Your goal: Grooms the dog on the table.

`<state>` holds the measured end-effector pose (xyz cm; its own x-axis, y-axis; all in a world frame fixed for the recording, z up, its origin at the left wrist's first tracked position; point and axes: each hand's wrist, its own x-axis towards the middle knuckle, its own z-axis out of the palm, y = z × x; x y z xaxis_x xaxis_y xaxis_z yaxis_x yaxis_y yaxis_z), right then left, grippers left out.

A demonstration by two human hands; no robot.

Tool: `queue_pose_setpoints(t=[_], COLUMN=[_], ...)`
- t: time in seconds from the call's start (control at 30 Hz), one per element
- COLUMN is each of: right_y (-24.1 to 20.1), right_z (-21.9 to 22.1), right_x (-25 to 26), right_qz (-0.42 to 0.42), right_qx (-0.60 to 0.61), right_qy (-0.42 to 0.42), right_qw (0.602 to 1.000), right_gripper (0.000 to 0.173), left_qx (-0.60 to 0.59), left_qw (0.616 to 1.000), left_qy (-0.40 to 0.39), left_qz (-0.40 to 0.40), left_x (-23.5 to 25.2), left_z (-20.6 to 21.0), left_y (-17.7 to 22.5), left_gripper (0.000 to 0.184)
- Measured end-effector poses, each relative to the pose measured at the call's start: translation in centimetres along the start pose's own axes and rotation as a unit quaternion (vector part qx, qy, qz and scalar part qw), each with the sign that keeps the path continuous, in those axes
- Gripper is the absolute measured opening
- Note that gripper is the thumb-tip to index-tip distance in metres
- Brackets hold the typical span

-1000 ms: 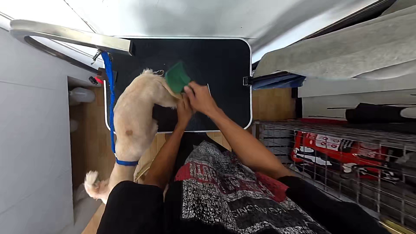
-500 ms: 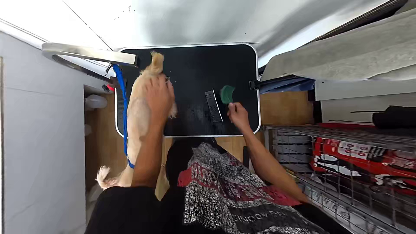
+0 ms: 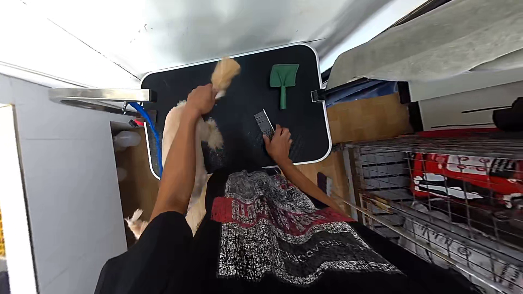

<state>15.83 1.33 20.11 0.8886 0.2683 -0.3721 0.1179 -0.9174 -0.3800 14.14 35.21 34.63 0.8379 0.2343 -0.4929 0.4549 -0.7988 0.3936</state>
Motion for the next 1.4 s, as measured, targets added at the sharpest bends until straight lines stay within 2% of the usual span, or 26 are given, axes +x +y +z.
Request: queue_pose_setpoints(t=[0.1, 0.17, 0.2, 0.27, 0.37, 0.43, 0.5, 0.57, 0.63, 0.7, 0.8, 0.87, 0.93, 0.97, 1.0, 1.03, 1.07, 1.1, 1.13, 1.2, 1.27, 1.33, 1.4], right_y=[-0.9, -0.9, -1.0, -1.4, -2.6, -5.2, -7.1, -8.3, -8.9, -8.5, -7.2, -5.8, -4.3, -3.4, -2.5, -1.5, -0.7, -0.2, 0.2, 1.0, 2.4, 4.3, 6.0], right_z=[-1.0, -2.2, -2.9, -5.0, -8.2, -11.1, -12.7, -13.1, -12.9, -12.3, -12.5, -12.9, -13.7, -14.1, -14.4, -14.7, -14.9, -15.3, -15.7, -17.0, -18.3, -19.4, -20.2], right_x=[0.7, 1.7, 2.2, 3.3, 5.0, 4.7, 4.3, 3.8, 3.3, 2.6, 1.3, 0.5, 0.0, -0.2, -0.6, -1.2, -1.7, -2.0, -2.5, -4.2, -6.2, -8.4, -11.5], right_qz=[0.05, 0.03, -0.001, -0.084, -0.189, -0.255, -0.385, -0.535, -0.632, -0.678, -0.697, -0.705, -0.705, -0.703, -0.7, -0.697, -0.696, -0.697, -0.698, -0.694, -0.674, -0.646, -0.638], right_qx=[0.02, 0.032, 0.044, 0.111, 0.297, 0.317, 0.267, 0.176, 0.085, 0.037, -0.021, -0.034, -0.037, -0.036, -0.035, -0.036, -0.039, -0.043, -0.044, -0.037, -0.016, 0.033, 0.119], right_qy=[-0.063, -0.119, -0.14, -0.154, -0.201, -0.209, -0.177, -0.135, -0.118, -0.128, -0.169, -0.182, -0.177, -0.167, -0.159, -0.153, -0.148, -0.141, -0.134, -0.112, -0.09, -0.098, -0.146], right_qw=[0.997, 0.992, 0.989, 0.978, 0.914, 0.889, 0.865, 0.815, 0.761, 0.723, 0.697, 0.685, 0.686, 0.69, 0.695, 0.699, 0.701, 0.701, 0.702, 0.711, 0.733, 0.756, 0.747], right_gripper=[0.072, 0.056, 0.045, 0.042, 0.036, 0.034, 0.038, 0.043, 0.053, 0.06, 0.065, 0.064, 0.059, 0.059, 0.06, 0.06, 0.058, 0.056, 0.054, 0.052, 0.051, 0.053, 0.06], left_qx=[0.067, 0.077, 0.067, 0.045, -0.003, -0.026, -0.034, -0.045, -0.057, -0.074, -0.137, -0.272, -0.417, -0.442, -0.446, -0.458, -0.491, -0.531, -0.571, -0.634, -0.666, -0.643, -0.592], left_qw=[0.997, 0.995, 0.993, 0.982, 0.956, 0.937, 0.928, 0.919, 0.909, 0.9, 0.886, 0.853, 0.815, 0.82, 0.846, 0.868, 0.867, 0.846, 0.818, 0.769, 0.734, 0.745, 0.774], left_qy=[0.012, 0.01, 0.022, 0.065, 0.133, 0.171, 0.179, 0.186, 0.196, 0.204, 0.209, 0.284, 0.36, 0.354, 0.294, 0.187, 0.074, -0.006, -0.029, 0.027, 0.093, 0.14, 0.17], left_qz=[0.022, 0.063, 0.094, 0.169, 0.26, 0.303, 0.326, 0.345, 0.364, 0.378, 0.389, 0.343, 0.18, 0.084, 0.01, -0.036, -0.048, -0.05, -0.059, -0.076, -0.095, -0.111, -0.147], left_x=[-2.2, -4.3, -5.4, -7.4, -9.8, -11.1, -12.4, -13.7, -14.8, -15.7, -17.7, -20.0, -21.8, -21.7, -21.2, -20.1, -18.7, -17.0, -15.5, -13.5, -12.4, -11.6, -10.9], left_z=[2.3, 4.8, 6.1, 8.9, 13.4, 15.5, 16.6, 17.1, 17.6, 18.4, 19.7, 20.0, 20.0, 19.6, 19.3, 19.0, 18.9, 18.7, 18.8, 18.9, 19.3, 20.1, 21.1], left_y=[4.4, 7.2, 8.4, 10.6, 12.7, 13.5, 14.3, 15.2, 15.9, 16.6, 17.6, 17.1, 14.7, 13.0, 11.6, 10.8, 10.7, 11.3, 12.4, 15.2, 16.7, 16.6, 15.7], left_gripper=[0.061, 0.06, 0.059, 0.058, 0.056, 0.056, 0.055, 0.055, 0.055, 0.055, 0.054, 0.053, 0.06, 0.063, 0.063, 0.065, 0.067, 0.068, 0.064, 0.04, 0.031, 0.034, 0.044])
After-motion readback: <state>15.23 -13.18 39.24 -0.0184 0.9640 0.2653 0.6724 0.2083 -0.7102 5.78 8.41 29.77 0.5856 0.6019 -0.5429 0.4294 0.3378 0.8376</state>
